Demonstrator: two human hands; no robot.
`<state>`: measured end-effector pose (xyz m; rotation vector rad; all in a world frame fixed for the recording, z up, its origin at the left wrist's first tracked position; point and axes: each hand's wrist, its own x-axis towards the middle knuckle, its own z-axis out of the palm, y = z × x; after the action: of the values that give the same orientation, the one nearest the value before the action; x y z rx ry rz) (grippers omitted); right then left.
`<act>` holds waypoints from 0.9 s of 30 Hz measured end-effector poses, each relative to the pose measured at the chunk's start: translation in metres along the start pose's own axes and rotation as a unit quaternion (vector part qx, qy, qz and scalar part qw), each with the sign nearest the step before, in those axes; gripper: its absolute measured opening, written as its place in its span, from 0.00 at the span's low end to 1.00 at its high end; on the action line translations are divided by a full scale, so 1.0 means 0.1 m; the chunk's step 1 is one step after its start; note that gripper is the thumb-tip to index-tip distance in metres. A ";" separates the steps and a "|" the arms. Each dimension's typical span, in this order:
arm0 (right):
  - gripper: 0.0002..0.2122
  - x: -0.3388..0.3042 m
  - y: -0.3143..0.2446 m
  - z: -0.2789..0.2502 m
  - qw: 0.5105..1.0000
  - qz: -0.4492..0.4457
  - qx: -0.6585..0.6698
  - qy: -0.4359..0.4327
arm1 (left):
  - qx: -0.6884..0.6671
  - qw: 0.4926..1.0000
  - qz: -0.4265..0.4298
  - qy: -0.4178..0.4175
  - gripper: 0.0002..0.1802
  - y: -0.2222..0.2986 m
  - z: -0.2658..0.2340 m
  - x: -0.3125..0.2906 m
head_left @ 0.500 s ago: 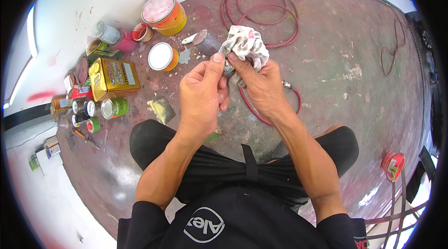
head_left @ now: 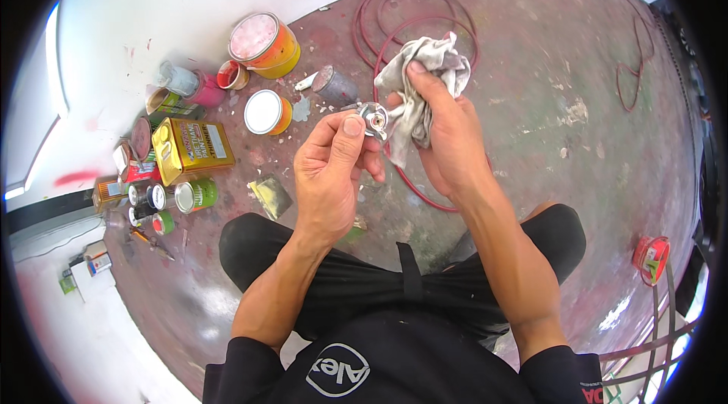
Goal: The person cleans a spray gun nozzle with a cloth, then assembles the spray gun. They walk to a black car bumper mounted on a stand and apply masking tape around the red reflector area to prepare it for painting.
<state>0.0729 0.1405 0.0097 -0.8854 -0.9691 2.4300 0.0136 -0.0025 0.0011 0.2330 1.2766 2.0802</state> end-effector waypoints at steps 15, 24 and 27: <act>0.09 -0.08 0.11 -0.08 0.992 -0.015 -0.104 -0.064 | -0.058 0.987 -0.123 0.085 0.19 0.17 -0.02 0.06; 0.08 -0.06 0.02 -0.09 0.955 -0.120 -0.232 -0.139 | 0.079 0.991 -0.069 0.088 0.17 0.14 0.01 0.01; 0.08 -0.09 -0.16 -0.11 0.918 -0.074 -0.360 -0.151 | 0.104 0.990 -0.063 0.076 0.17 0.16 0.01 -0.02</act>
<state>0.0888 0.1514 0.0189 -0.6031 -2.0408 2.1122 0.0081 -0.0081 0.0156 0.0826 1.5618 1.8871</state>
